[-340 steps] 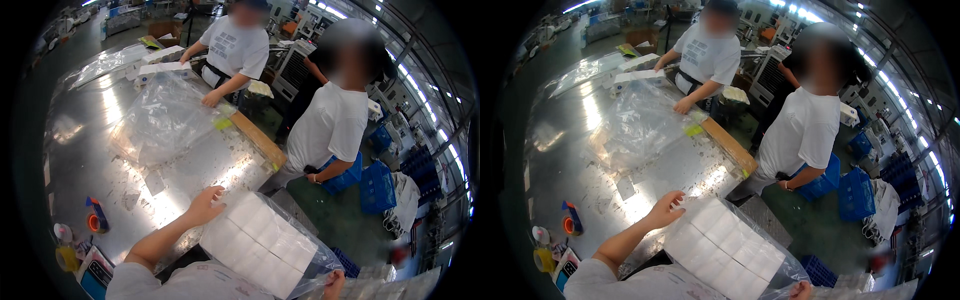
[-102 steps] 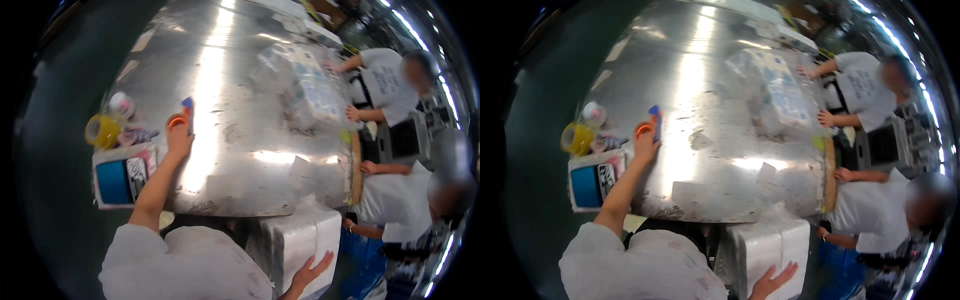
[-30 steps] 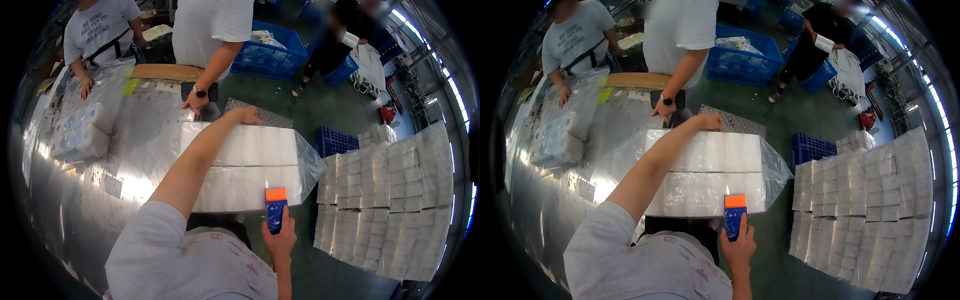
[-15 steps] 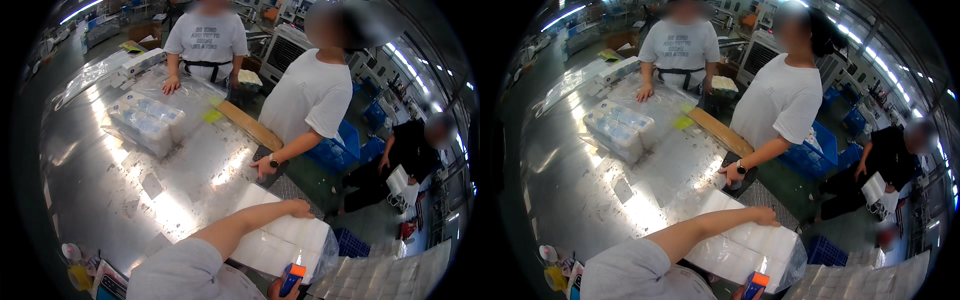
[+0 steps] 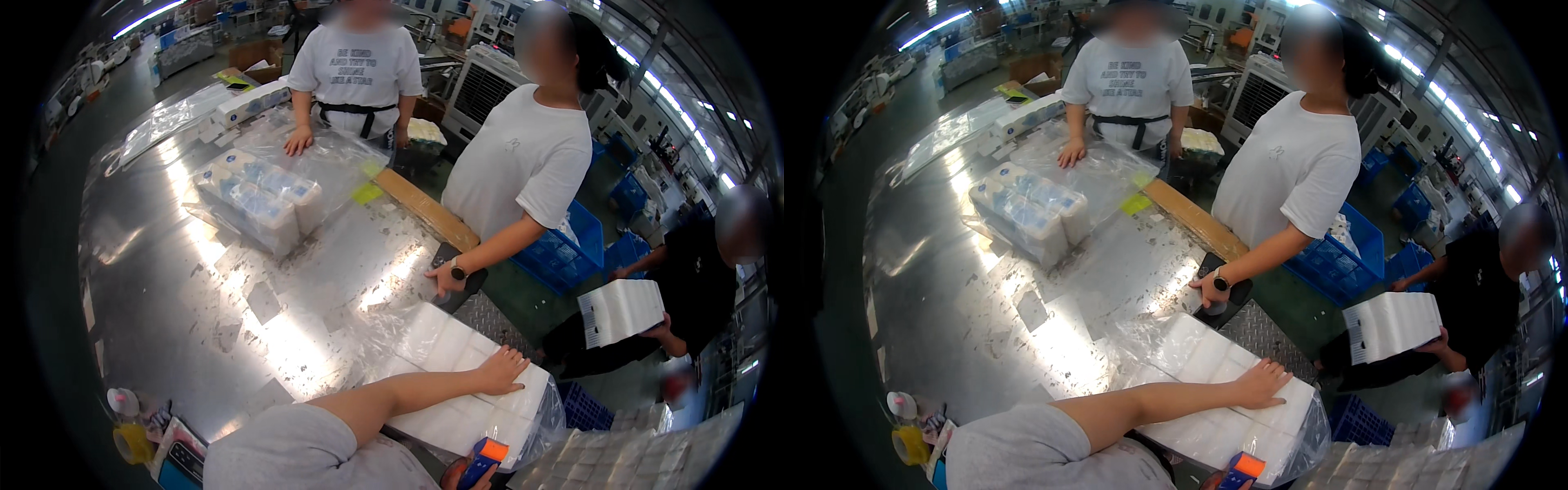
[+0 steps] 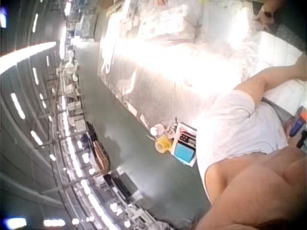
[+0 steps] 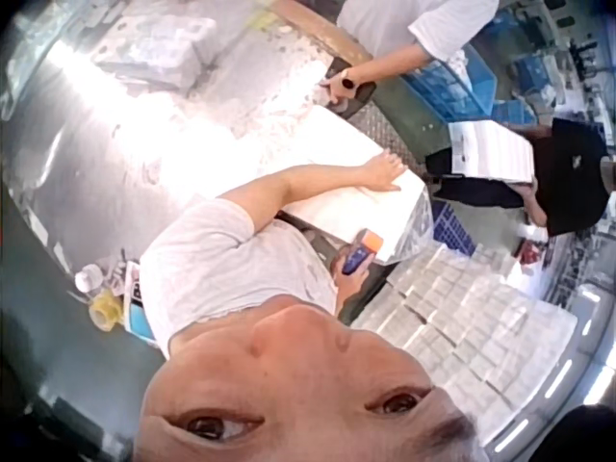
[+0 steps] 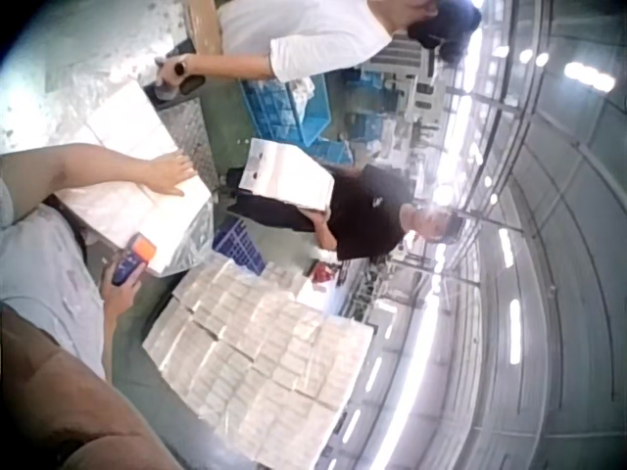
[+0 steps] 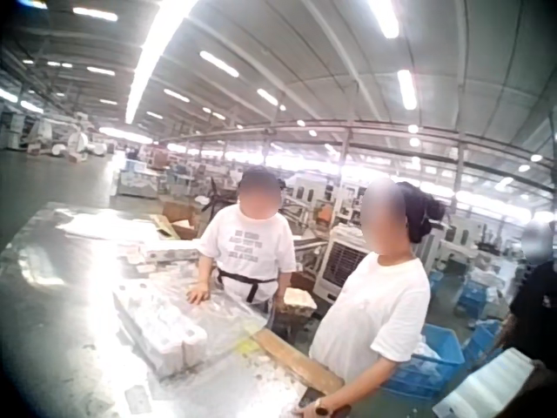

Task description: The person wraps bundles of paper tissues in plastic film and secures the packaging using a tape dispenser.

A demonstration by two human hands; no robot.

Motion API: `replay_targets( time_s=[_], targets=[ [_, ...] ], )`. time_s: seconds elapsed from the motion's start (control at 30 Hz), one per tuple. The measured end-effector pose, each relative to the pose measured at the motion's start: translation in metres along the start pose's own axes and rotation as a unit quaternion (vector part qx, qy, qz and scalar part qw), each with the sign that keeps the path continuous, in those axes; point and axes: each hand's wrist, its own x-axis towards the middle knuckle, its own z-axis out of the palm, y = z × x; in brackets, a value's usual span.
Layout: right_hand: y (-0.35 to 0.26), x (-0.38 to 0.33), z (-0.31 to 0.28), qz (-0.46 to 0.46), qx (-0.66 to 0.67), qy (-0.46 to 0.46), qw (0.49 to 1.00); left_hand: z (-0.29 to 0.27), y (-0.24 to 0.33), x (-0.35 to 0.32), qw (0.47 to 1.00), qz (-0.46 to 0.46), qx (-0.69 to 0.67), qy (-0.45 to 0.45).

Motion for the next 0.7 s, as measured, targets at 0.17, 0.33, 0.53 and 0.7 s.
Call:
replay_targets(
  time_s=[0.17,0.33,0.53,0.7],
  targets=[
    [-0.010,0.004,-0.006,-0.033,-0.008,0.042,0.999,0.004,-0.002,0.001,0.999,0.013,0.022,0.026],
    [-0.005,0.001,0.000,0.016,0.029,0.000,0.999,0.000,0.000,0.000,1.000,0.002,0.017,-0.011],
    [-0.003,-0.004,0.001,0.034,0.040,-0.025,0.998,0.008,0.010,-0.029,0.996,0.058,0.004,-0.065],
    [-0.004,-0.003,0.000,0.011,0.039,-0.022,0.999,-0.004,0.026,-0.053,0.994,0.047,-0.022,-0.094]
  ],
)
